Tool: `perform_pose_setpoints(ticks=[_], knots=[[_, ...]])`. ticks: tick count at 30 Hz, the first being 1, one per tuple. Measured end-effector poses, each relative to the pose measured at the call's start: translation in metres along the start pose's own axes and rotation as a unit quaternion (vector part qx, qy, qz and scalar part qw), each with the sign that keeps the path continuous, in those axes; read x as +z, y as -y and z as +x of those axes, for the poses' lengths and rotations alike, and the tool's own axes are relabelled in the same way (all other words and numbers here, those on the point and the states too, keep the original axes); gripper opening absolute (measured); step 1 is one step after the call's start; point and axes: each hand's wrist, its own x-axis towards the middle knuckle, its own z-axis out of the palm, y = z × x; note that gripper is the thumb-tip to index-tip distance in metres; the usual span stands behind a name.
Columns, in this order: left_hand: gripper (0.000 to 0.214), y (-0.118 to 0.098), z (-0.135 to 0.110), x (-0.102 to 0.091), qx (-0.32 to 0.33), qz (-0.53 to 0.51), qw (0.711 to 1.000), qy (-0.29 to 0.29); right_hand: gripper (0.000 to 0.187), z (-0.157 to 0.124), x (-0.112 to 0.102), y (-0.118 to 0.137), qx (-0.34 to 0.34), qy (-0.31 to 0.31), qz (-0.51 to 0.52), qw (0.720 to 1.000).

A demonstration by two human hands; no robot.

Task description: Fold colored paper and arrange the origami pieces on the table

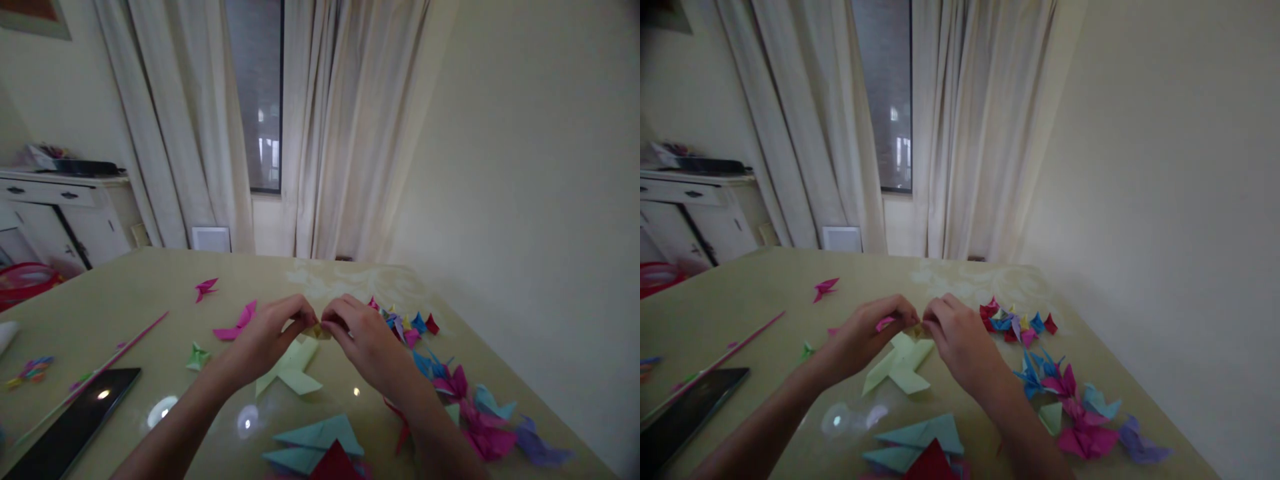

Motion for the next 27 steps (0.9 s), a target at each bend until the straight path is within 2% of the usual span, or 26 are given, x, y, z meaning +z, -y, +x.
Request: perform_pose_setpoints(ticks=[4,6,10,12,16,18,20,23,25,27], knots=[[0.006,0.021,0.006,0.013,-0.034,-0.051,0.997,-0.046,0.013,0.007,0.002,-0.013,0.040,-0.009,-0.042,0.998],[0.012,0.036,0.005,0.022,-0.073,-0.030,0.996,-0.044,0.011,0.011,0.000,-0.026,0.088,-0.024,-0.082,0.992],[0.030,0.068,-0.005,0.041,-0.092,0.078,0.986,0.115,0.013,0.015,-0.007,-0.059,0.201,-0.052,-0.144,0.968],[0.047,0.080,-0.012,0.051,-0.089,0.086,0.978,0.168,0.021,0.014,-0.009,-0.073,0.232,-0.048,-0.162,0.958],[0.095,0.094,-0.019,0.066,-0.116,0.131,0.953,0.247,0.031,0.004,-0.013,-0.083,0.215,0.001,-0.173,0.961],[0.102,0.096,-0.020,0.070,-0.143,0.166,0.940,0.261,0.034,-0.001,-0.015,-0.079,0.193,0.017,-0.160,0.968],[0.092,0.095,-0.019,0.073,-0.166,0.180,0.936,0.253,0.037,-0.005,-0.015,-0.069,0.173,0.026,-0.149,0.973],[0.052,0.093,-0.018,0.072,-0.172,0.170,0.942,0.233,0.042,-0.007,-0.010,-0.054,0.140,0.057,-0.133,0.980],[0.026,0.092,-0.014,0.066,-0.168,0.153,0.951,0.209,0.046,-0.007,-0.006,-0.046,0.121,0.088,-0.111,0.982],[0.014,0.093,-0.009,0.053,-0.167,0.134,0.962,0.171,0.049,-0.007,-0.003,-0.038,0.113,0.115,-0.092,0.983]])
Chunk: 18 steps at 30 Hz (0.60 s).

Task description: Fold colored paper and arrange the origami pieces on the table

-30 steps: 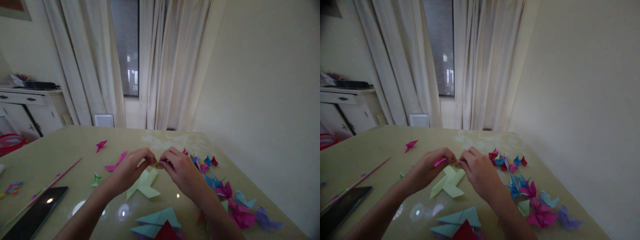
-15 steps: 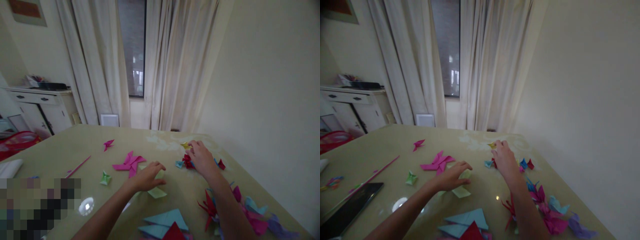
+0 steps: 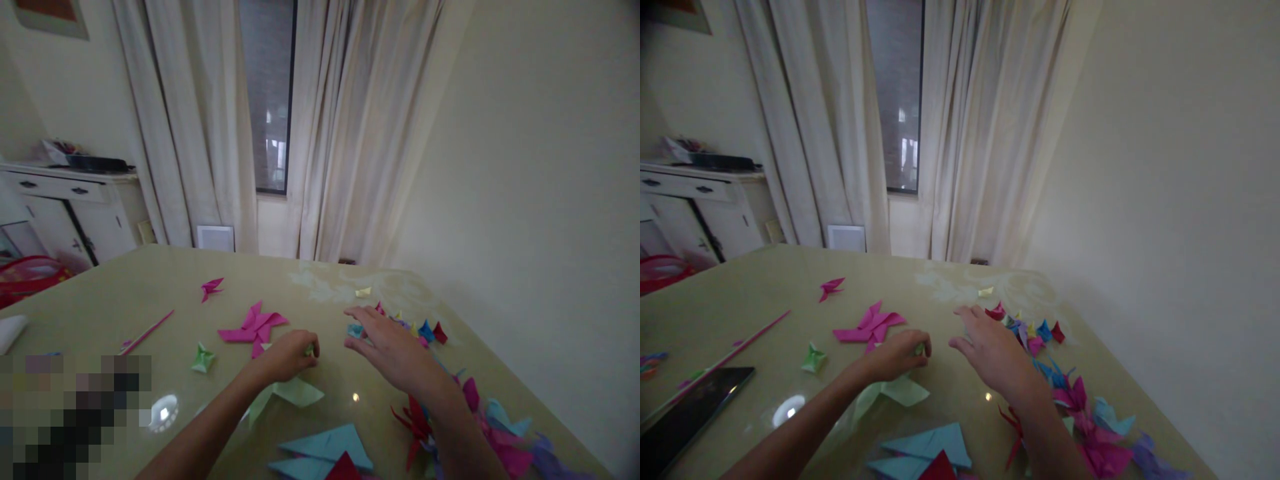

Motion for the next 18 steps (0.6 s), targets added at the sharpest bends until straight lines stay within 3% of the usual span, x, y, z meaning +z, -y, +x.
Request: perform_pose_setpoints(ticks=[2,6,9,14,18], knots=[[0.015,0.007,0.002,-0.019,-0.009,-0.024,0.998,-0.055,0.051,-0.001,0.001,0.006,0.001,0.017,0.002,1.000],[0.037,0.036,0.002,-0.062,-0.074,-0.042,0.976,-0.200,0.052,-0.001,0.002,0.014,0.005,0.026,-0.010,1.000],[0.044,0.064,0.000,-0.080,-0.143,-0.020,0.950,-0.276,0.051,0.001,0.004,0.017,-0.002,0.026,-0.014,1.000],[0.036,0.105,-0.003,-0.078,-0.234,0.032,0.936,-0.260,0.050,0.001,0.009,0.023,-0.004,0.037,-0.017,0.999],[0.033,0.125,-0.007,-0.070,-0.275,0.091,0.930,-0.226,0.052,0.000,0.009,0.024,-0.002,0.041,-0.013,0.999]])
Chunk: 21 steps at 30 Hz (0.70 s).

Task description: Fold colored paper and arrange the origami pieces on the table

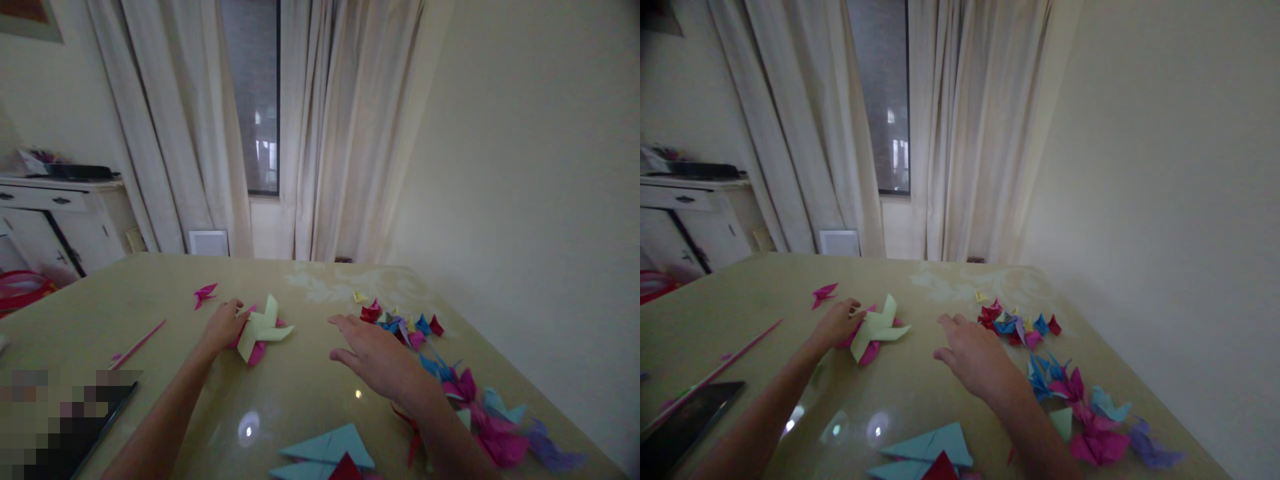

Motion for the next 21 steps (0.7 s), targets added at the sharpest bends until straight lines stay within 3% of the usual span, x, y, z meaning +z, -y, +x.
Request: perform_pose_setpoints(ticks=[6,12,14,17,21], knots=[[0.049,0.003,-0.005,0.009,0.011,0.049,0.997,0.058,0.055,0.002,0.003,-0.001,-0.003,0.012,-0.008,1.000],[0.051,-0.044,-0.029,0.036,0.111,0.019,0.985,0.129,0.047,0.002,0.009,-0.003,-0.025,0.015,-0.014,0.999],[0.051,-0.057,-0.035,0.036,0.137,0.021,0.982,0.131,0.045,0.003,0.009,-0.004,-0.035,0.015,-0.014,0.999],[0.054,-0.051,-0.033,0.010,0.143,0.047,0.983,0.110,0.043,0.010,0.016,-0.006,-0.051,0.010,-0.010,0.999],[0.041,-0.004,-0.023,-0.049,0.066,0.115,0.986,0.103,0.033,0.035,0.050,-0.001,-0.085,0.000,-0.013,0.996]])
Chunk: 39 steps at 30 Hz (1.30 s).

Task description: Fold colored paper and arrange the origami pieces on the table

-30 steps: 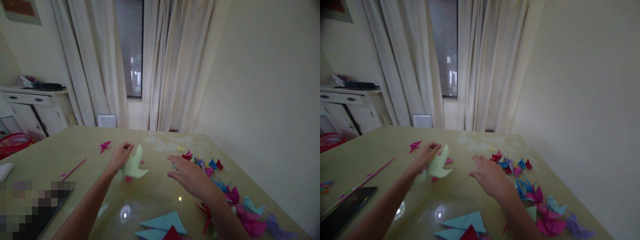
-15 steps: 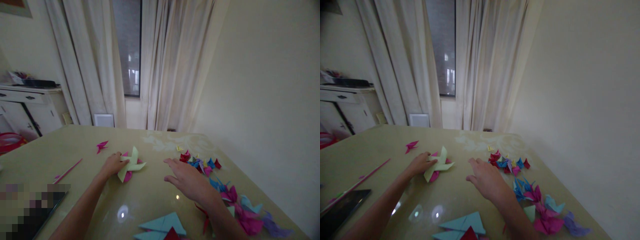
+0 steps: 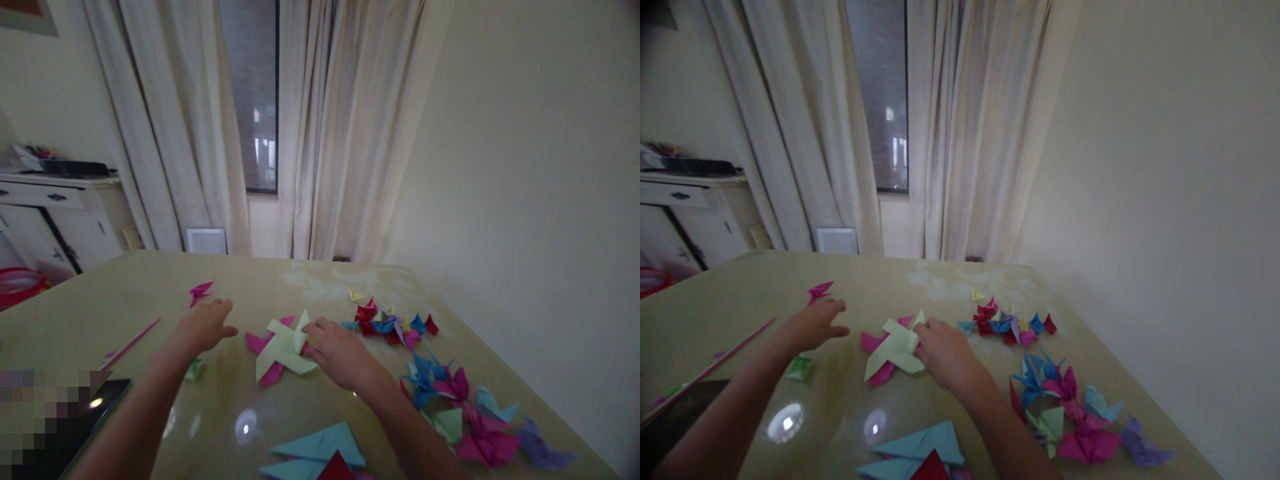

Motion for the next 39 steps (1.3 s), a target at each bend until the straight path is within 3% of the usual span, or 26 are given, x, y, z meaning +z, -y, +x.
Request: perform_pose_setpoints(ticks=[2,5,7,10,13,16,19,21,25,28,30,34,39], knots=[[0.034,0.027,-0.004,-0.015,-0.051,0.021,0.998,0.027,0.037,0.013,0.025,0.002,-0.054,0.014,-0.008,0.998],[0.036,0.047,-0.008,-0.018,-0.091,0.013,0.992,0.088,0.047,0.022,0.058,0.003,-0.124,0.051,-0.019,0.991],[0.033,0.048,-0.009,-0.011,-0.094,-0.012,0.987,0.127,0.050,0.022,0.068,0.002,-0.133,0.061,-0.018,0.989],[0.026,0.037,-0.007,-0.002,-0.065,-0.061,0.986,0.142,0.053,0.018,0.064,0.001,-0.129,0.059,-0.014,0.990],[0.017,0.016,-0.008,-0.007,0.008,-0.116,0.986,0.121,0.051,0.014,0.046,0.008,-0.117,0.027,0.010,0.993],[0.016,-0.021,-0.017,-0.021,0.104,-0.178,0.972,0.110,0.050,0.011,0.027,0.021,-0.091,-0.054,0.081,0.991],[0.021,-0.066,-0.035,-0.032,0.201,-0.297,0.927,0.111,0.044,0.008,0.012,0.030,-0.067,-0.104,0.158,0.980],[0.023,-0.093,-0.048,-0.035,0.237,-0.368,0.891,0.120,0.028,0.007,0.005,0.031,-0.045,-0.111,0.175,0.977],[0.029,-0.117,-0.050,-0.027,0.252,-0.417,0.867,0.109,0.009,0.005,-0.010,0.020,-0.017,-0.116,0.127,0.985],[0.034,-0.102,-0.028,-0.006,0.191,-0.335,0.922,0.005,0.011,0.003,-0.027,0.002,0.026,-0.114,0.033,0.993],[0.034,-0.079,-0.011,0.014,0.074,-0.241,0.961,-0.110,0.012,0.000,-0.041,-0.016,0.084,-0.126,-0.026,0.988],[0.052,-0.027,0.008,0.052,-0.121,-0.173,0.949,-0.232,0.013,-0.013,-0.064,-0.056,0.208,-0.178,-0.081,0.958],[0.065,0.007,0.026,0.073,-0.215,-0.144,0.922,-0.289,0.024,-0.028,-0.071,-0.079,0.265,-0.242,-0.095,0.929]])
